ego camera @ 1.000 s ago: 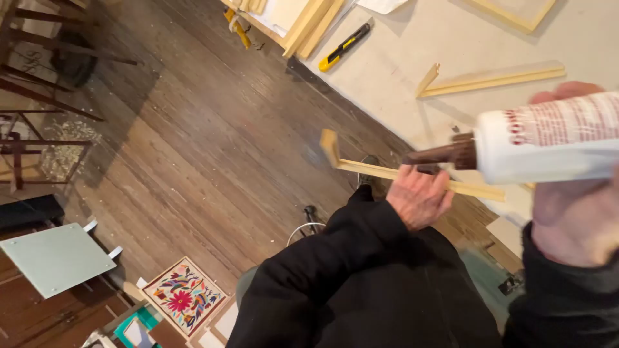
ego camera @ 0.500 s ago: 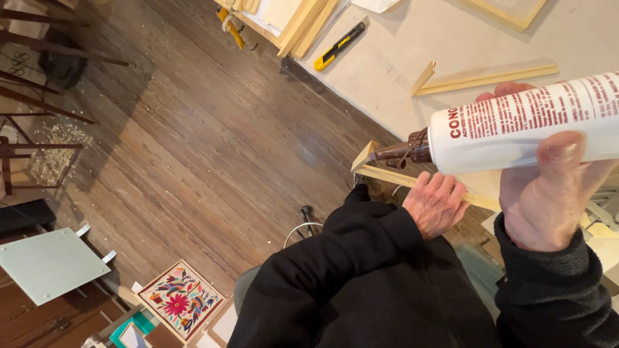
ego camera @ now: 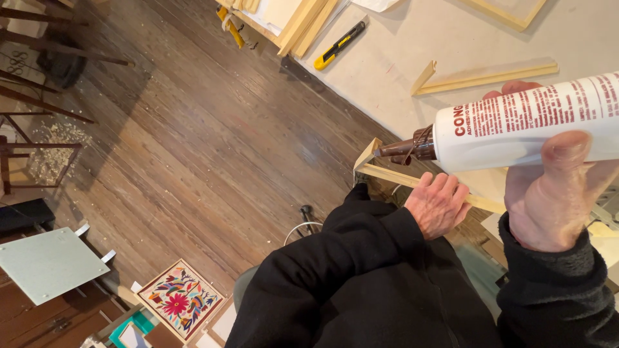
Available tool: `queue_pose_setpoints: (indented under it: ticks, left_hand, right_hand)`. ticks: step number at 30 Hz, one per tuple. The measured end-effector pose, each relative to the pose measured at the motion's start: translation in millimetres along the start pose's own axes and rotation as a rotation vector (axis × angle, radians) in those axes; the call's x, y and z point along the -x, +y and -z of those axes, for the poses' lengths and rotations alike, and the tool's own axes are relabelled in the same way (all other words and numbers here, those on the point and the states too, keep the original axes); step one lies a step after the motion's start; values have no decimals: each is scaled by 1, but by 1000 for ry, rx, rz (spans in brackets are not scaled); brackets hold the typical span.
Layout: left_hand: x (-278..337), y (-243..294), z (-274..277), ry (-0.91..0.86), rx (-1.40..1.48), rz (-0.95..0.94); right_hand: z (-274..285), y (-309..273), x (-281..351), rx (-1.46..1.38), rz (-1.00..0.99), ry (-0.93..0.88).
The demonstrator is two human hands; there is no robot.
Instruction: Assembling and gluing wooden pieces to form a picture frame using clamps and a hammer.
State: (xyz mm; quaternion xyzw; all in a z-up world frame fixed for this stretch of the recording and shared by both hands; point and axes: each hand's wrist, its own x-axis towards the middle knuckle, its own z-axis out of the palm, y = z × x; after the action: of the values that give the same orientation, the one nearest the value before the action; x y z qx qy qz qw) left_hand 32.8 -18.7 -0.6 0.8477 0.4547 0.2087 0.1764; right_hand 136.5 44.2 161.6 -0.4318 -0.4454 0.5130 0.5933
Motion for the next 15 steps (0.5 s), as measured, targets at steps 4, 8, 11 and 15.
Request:
queue_pose_setpoints:
  ticks: [4, 8, 11, 15]
  left_hand:
    - [-1, 0, -1, -13, -7, -1]
    - [-2, 0, -1, -25, -25, -9]
    - [-2, 0, -1, -11, -25, -11]
    - [-2, 1, -1, 2, -22, -15]
  right_hand:
    - [0, -1, -3, 7, -9, -9]
    - [-4, -6, -5, 21, -19, -16]
    - [-2, -6, -5, 21, -21, -12]
    - [-2, -7, -6, 26, -15, -7]
